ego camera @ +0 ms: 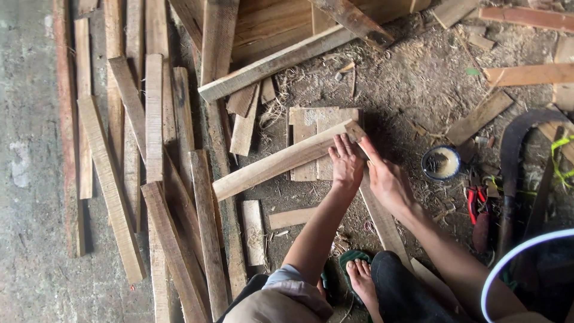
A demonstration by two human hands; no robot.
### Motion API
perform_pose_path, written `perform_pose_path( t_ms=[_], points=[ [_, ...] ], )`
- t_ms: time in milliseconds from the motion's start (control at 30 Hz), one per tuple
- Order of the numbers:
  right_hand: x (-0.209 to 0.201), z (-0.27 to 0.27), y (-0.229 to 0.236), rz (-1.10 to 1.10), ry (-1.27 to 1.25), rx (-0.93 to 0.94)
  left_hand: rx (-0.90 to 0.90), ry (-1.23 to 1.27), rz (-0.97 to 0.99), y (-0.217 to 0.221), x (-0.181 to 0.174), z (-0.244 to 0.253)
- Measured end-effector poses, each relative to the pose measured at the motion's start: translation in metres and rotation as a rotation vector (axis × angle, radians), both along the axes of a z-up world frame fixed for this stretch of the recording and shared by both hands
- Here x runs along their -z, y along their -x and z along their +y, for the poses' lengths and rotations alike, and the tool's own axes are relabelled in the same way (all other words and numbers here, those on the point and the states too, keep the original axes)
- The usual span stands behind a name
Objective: Hammering nails into wooden planks to join them together in a workshop setting.
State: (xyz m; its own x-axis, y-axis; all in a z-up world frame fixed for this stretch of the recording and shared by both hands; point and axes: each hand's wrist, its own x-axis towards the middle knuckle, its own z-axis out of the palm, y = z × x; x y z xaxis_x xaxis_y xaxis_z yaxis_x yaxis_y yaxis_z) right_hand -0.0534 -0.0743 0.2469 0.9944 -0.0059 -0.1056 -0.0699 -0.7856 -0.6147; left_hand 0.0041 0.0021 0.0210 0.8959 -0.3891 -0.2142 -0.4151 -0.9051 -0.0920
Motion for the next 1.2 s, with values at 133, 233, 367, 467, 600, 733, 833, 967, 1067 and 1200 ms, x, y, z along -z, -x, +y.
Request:
perform_pose_path(
  t_ms=[133, 233, 367, 467, 600, 733, 833, 967, 1067, 1200],
  points=[
    [-0.022, 0.0, 0.001, -0.017, -0.177, 0.04, -0.026, 0.019, 0.004, -0.005, 0.012, -0.006],
    [-0.021, -0.002, 0.008, -0.029, -0.156, 0.038, -0.003, -0.042, -0.023, 0.003, -0.001, -0.003],
    [-0.014, -0.001, 0.003, -0.02, -0.097, 0.023, 0.039, -0.123, -0.074, 0.0, -0.012, 0.0],
    [-0.015, 0.0, -0.005, -0.051, -0.095, 0.017, 0.005, -0.111, -0.092, -0.005, -0.03, -0.003],
    [-0.017, -0.004, 0.007, -0.109, -0.159, 0.035, -0.053, -0.019, -0.011, 0.002, -0.023, -0.007],
    [0.014, -0.01, 0.009, -0.159, -0.09, 0.017, 0.009, -0.113, -0.073, 0.005, -0.046, -0.003],
    [0.018, -0.007, 0.004, -0.103, 0.014, 0.023, 0.036, -0.251, -0.08, -0.003, -0.053, -0.003],
    [0.021, -0.01, 0.017, -0.131, -0.027, 0.085, -0.042, -0.026, 0.021, 0.007, -0.036, -0.006],
    [0.021, -0.018, 0.021, -0.18, -0.059, 0.145, -0.023, 0.018, 0.014, -0.003, -0.039, 0.0],
    [0.068, -0.044, 0.05, -0.056, 0.066, 0.243, 0.036, 0.013, 0.072, 0.001, -0.059, 0.012]
  ],
)
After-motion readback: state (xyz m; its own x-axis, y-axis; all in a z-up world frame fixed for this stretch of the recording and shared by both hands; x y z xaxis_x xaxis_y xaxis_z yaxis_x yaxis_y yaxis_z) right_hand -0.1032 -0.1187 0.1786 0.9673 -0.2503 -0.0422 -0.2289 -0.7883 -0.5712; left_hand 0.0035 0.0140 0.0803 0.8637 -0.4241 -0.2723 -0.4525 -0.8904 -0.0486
